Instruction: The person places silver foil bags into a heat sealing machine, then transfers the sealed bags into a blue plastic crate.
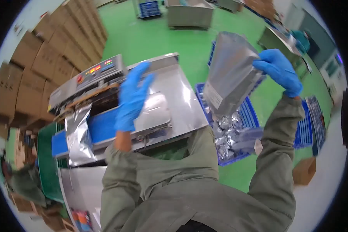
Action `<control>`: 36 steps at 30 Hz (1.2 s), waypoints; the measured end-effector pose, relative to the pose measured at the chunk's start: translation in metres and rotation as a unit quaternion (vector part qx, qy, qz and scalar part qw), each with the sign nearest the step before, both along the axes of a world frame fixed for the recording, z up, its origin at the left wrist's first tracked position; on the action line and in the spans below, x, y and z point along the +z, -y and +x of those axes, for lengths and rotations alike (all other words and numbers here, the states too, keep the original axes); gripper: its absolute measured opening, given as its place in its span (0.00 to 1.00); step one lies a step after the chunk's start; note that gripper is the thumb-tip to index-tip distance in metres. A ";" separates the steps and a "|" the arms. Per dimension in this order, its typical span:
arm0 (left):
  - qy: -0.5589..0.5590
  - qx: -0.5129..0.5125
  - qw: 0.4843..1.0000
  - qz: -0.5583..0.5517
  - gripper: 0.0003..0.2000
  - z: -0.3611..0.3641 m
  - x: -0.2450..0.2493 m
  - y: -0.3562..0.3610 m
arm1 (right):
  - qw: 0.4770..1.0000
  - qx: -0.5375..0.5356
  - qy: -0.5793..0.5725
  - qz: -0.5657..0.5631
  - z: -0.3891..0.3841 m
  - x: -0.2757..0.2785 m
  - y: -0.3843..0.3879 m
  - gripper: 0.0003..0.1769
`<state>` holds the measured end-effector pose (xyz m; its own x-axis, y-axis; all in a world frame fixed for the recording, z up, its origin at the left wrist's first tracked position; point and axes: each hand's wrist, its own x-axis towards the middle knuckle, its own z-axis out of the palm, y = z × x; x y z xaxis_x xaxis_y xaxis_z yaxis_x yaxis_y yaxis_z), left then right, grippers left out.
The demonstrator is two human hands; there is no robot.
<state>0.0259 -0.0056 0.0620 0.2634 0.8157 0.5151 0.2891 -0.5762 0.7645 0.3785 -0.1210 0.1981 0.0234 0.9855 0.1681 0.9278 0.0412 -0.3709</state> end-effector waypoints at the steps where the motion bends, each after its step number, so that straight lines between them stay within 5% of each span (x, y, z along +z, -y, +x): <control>1: -0.035 0.006 0.996 0.086 0.21 0.010 0.001 -0.006 | 0.998 0.038 -0.040 0.022 -0.010 0.010 -0.002 0.13; 6: 0.175 0.040 0.982 0.056 0.22 -0.001 0.005 0.003 | 0.994 0.085 -0.072 -0.001 -0.085 0.000 -0.056 0.15; 8: 0.104 0.125 0.984 0.079 0.20 -0.024 -0.019 0.006 | 0.966 0.195 -0.167 0.035 -0.116 -0.031 -0.090 0.12; 11: 0.239 0.162 0.957 0.024 0.13 -0.052 -0.044 0.011 | 0.885 0.227 -0.388 0.125 -0.160 -0.080 -0.110 0.14; 13: 0.328 0.082 0.940 -0.040 0.07 -0.061 -0.046 0.008 | 0.826 0.193 -0.505 0.162 -0.185 -0.108 -0.102 0.15; 16: 0.220 0.119 0.966 0.066 0.04 -0.069 -0.044 0.006 | 0.897 0.202 -0.391 0.044 -0.184 -0.164 -0.102 0.12; 20: 0.211 0.233 0.936 0.157 0.06 -0.088 -0.045 0.011 | 0.916 0.168 -0.344 0.119 -0.173 -0.175 -0.105 0.10; 21: 0.308 0.162 0.934 0.083 0.08 -0.086 -0.049 0.011 | 0.904 0.168 -0.375 0.118 -0.172 -0.182 -0.109 0.10; 24: 0.314 0.083 0.944 0.057 0.10 -0.066 -0.024 0.021 | 0.883 0.185 -0.416 0.114 -0.185 -0.177 -0.106 0.12; 25: 0.194 0.074 0.972 0.110 0.18 -0.071 -0.023 0.016 | 0.873 0.208 -0.425 0.118 -0.190 -0.172 -0.105 0.15; 26: 0.192 0.073 0.973 0.108 0.18 -0.078 -0.029 0.007 | 0.872 0.206 -0.427 0.118 -0.187 -0.175 -0.108 0.15; 28: 0.020 0.029 0.987 -0.155 0.23 -0.091 -0.044 -0.017 | 0.926 0.166 -0.330 0.079 -0.181 -0.185 -0.122 0.21; 29: 0.058 0.054 0.946 -0.315 0.21 -0.091 -0.020 -0.001 | 0.925 0.165 -0.333 0.082 -0.183 -0.196 -0.127 0.21; 30: 0.054 0.053 0.946 -0.316 0.21 -0.089 -0.028 -0.002 | 0.896 0.147 -0.409 0.091 -0.188 -0.208 -0.130 0.23; 32: 0.403 -0.046 0.881 -0.243 0.18 -0.077 -0.051 -0.006 | 0.862 0.128 -0.481 0.099 -0.190 -0.217 -0.133 0.25; 33: 0.475 -0.039 0.836 -0.272 0.17 -0.067 -0.049 -0.002 | 0.864 0.116 -0.482 0.090 -0.192 -0.216 -0.131 0.26; 36: 0.446 0.000 0.817 -0.366 0.14 -0.078 -0.102 -0.048 | 0.858 0.088 -0.501 0.072 -0.194 -0.220 -0.132 0.26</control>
<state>-0.0518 0.0421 -0.0405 0.0502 0.9910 -0.1238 -0.5714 0.1302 0.8103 0.1840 0.0106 -0.0217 0.0795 0.9595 0.2702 0.1205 0.2598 -0.9581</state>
